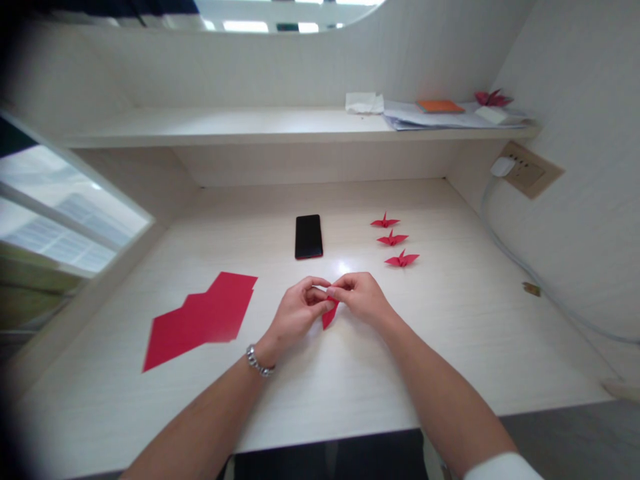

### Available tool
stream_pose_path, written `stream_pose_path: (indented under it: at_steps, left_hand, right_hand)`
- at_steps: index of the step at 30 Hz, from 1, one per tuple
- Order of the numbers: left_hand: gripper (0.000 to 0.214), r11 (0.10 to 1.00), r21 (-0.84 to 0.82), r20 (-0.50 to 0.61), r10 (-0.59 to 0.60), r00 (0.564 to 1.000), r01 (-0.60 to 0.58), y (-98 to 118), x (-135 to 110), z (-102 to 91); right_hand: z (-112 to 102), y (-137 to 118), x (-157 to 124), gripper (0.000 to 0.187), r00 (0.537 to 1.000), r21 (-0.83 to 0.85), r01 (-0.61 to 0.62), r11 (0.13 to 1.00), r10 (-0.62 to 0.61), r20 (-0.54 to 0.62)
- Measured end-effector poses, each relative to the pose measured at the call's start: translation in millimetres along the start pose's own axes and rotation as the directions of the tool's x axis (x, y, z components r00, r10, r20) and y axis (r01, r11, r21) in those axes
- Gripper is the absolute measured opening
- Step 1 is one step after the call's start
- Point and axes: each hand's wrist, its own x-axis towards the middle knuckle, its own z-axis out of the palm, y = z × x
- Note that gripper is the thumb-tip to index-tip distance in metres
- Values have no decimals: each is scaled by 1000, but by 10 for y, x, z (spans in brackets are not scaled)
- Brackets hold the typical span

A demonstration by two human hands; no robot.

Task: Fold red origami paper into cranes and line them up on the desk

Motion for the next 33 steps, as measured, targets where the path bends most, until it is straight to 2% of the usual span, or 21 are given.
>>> stream_pose_path:
  at_steps: [5, 12, 17, 23, 27, 29, 33]
  left_hand:
    - [36, 1000, 1, -47, -7, 999, 7, 18, 5, -8]
    - [34, 1000, -2, -26, -24, 999, 24, 48, -3, -4]
    - [35, 998, -30, -25, -61, 998, 60, 85, -6, 7]
    - [38, 994, -65, -22, -89, 996, 87, 81, -1, 11]
    - [41, 990, -90, -24, -110, 994, 107, 93, 1, 8]
    - [42, 989, -90, -30, -118, 993, 115, 101, -1, 7]
    - [41, 989, -87, -32, -120, 992, 117, 98, -3, 9]
  right_hand:
    - [6, 17, 14, 23, 999, 59, -22, 998, 20, 44]
    - [-2, -48, -19, 17, 1000, 15, 2, 1000, -1, -21]
    - [-24, -31, -6, 24, 997, 121, -55, 991, 48, 56]
    - [-18, -40, 0, 21, 999, -51, 22, 998, -24, -39]
    - [-24, -35, 13, 30, 999, 117, -26, 993, 28, -15]
    - [-39, -41, 18, 32, 999, 145, -30, 989, 32, -12]
    - [-45, -60, 7, 22, 999, -21, 35, 999, -35, 7]
